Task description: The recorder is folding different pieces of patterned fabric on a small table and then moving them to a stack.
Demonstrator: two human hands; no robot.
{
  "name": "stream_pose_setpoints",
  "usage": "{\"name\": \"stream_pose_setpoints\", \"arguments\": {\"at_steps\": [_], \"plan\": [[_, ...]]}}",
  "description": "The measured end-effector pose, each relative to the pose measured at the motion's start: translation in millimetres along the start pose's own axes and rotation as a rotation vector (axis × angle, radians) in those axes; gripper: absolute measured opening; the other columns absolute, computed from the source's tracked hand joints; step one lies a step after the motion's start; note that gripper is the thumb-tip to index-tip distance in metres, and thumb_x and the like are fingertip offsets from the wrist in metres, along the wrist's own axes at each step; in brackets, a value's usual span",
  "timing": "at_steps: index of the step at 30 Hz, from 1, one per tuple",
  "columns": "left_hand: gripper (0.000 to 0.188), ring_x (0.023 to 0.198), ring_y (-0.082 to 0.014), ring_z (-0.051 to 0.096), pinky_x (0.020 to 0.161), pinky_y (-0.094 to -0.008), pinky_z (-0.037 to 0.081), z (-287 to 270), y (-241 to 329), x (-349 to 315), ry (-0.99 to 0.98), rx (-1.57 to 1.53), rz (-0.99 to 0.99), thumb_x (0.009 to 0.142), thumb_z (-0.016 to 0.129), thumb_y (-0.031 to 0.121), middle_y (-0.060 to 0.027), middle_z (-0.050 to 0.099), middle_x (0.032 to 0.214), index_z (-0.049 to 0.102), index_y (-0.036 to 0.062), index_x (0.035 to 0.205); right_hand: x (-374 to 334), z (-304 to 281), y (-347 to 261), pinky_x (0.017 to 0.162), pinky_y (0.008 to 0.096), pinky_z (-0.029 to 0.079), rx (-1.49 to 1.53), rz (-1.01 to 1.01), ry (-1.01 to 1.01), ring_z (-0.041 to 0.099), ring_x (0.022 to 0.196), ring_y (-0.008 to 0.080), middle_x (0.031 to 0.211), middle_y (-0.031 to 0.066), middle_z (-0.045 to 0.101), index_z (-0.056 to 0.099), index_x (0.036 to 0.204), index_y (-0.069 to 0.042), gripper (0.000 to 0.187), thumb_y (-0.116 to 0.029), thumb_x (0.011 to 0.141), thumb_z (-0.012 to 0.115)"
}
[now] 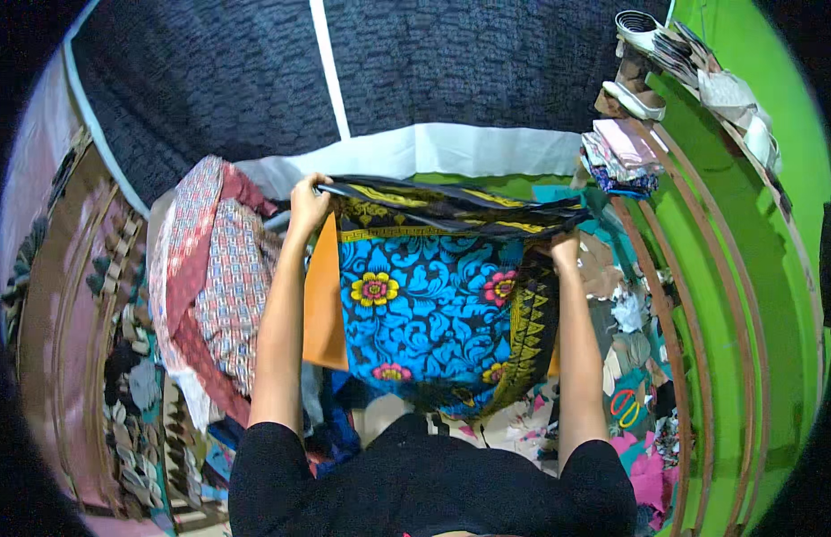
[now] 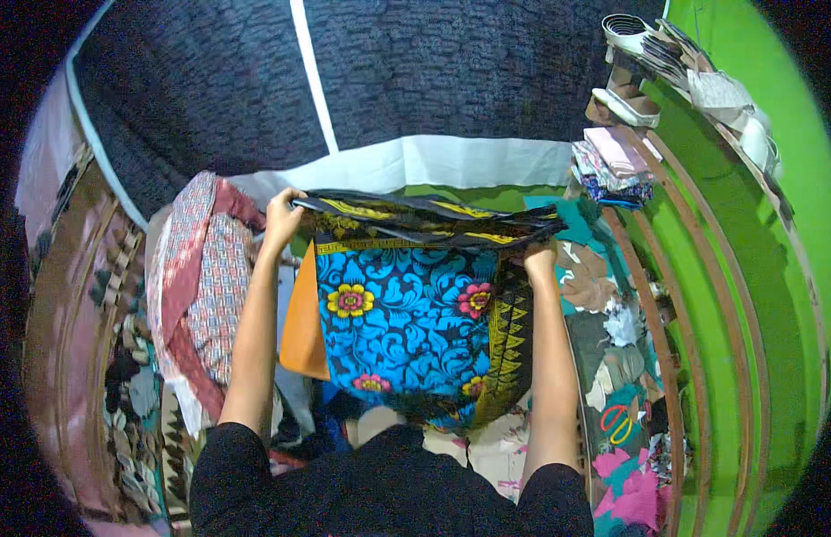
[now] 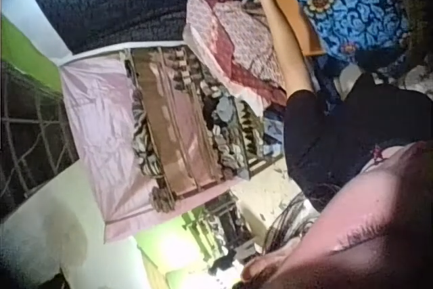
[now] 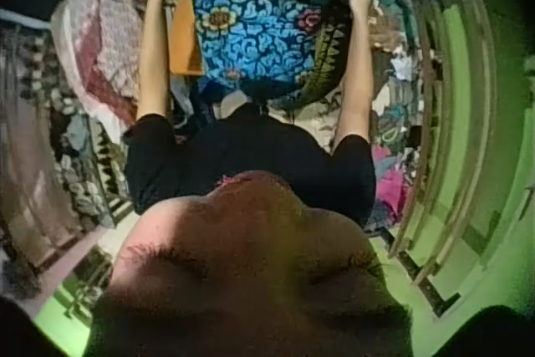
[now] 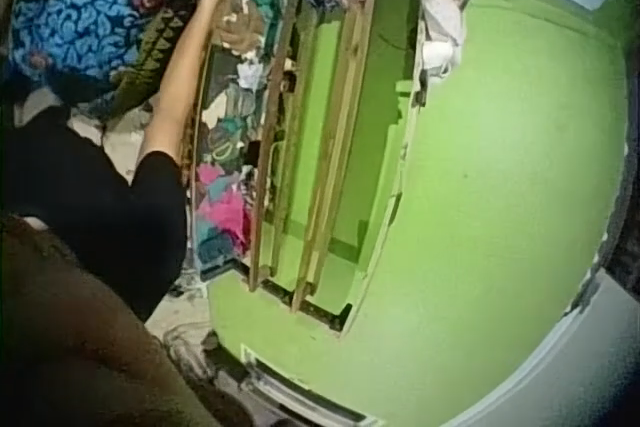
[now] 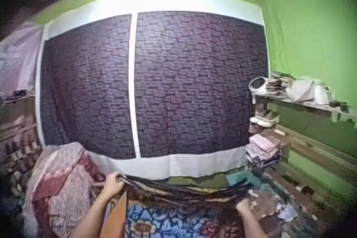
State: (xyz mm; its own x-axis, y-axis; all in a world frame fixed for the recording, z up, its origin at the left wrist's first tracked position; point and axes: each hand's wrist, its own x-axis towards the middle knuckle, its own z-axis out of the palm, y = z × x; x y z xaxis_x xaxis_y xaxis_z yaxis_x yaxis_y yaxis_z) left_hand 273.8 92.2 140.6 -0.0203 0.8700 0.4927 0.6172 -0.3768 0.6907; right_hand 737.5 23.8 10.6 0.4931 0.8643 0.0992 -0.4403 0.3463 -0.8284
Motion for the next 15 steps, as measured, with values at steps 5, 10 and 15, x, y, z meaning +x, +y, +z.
{"name": "stream_pose_setpoints", "arguments": {"at_steps": [5, 10, 15], "plan": [[0.009, 0.069, -0.0218, 0.057, 0.065, -0.0312, 0.044, 53, -72, 125, 0.069, -0.191, 0.127, 0.068, 0.048, 0.001, -0.0118, 0.057, 0.068, 0.053, -0.0005, 0.076, 101, 42, 11, 0.058, 0.0240, 0.042, -0.588, -0.485, 0.139, 0.049, 0.073, 0.0171, 0.088, 0.0066, 0.052, 0.049, 0.095, -0.003, 0.021, -0.004, 0.079, 0.036], [0.032, 0.090, -0.0265, 0.051, 0.080, -0.0338, 0.039, 140, 4, 212, 0.078, -0.335, 0.279, 0.070, 0.056, 0.007, -0.0176, 0.051, 0.096, 0.047, 0.0023, 0.100, 194, 32, -14, 0.071, 0.0339, 0.040, -0.793, -0.402, 0.177, 0.047, 0.086, 0.0209, 0.088, 0.0079, 0.053, 0.049, 0.096, -0.001, 0.027, -0.016, 0.074, 0.056], [0.075, 0.126, -0.0346, 0.009, 0.101, -0.0411, 0.016, 180, -57, 171, -0.295, -0.253, 0.372, 0.066, 0.067, 0.019, -0.0232, 0.012, 0.133, 0.025, 0.0144, 0.128, 115, 98, 23, 0.090, 0.0394, 0.034, -0.769, -0.191, -0.098, 0.035, 0.113, 0.0352, 0.133, 0.0218, 0.002, 0.001, 0.131, -0.003, 0.090, -0.021, 0.070, 0.065]]}}
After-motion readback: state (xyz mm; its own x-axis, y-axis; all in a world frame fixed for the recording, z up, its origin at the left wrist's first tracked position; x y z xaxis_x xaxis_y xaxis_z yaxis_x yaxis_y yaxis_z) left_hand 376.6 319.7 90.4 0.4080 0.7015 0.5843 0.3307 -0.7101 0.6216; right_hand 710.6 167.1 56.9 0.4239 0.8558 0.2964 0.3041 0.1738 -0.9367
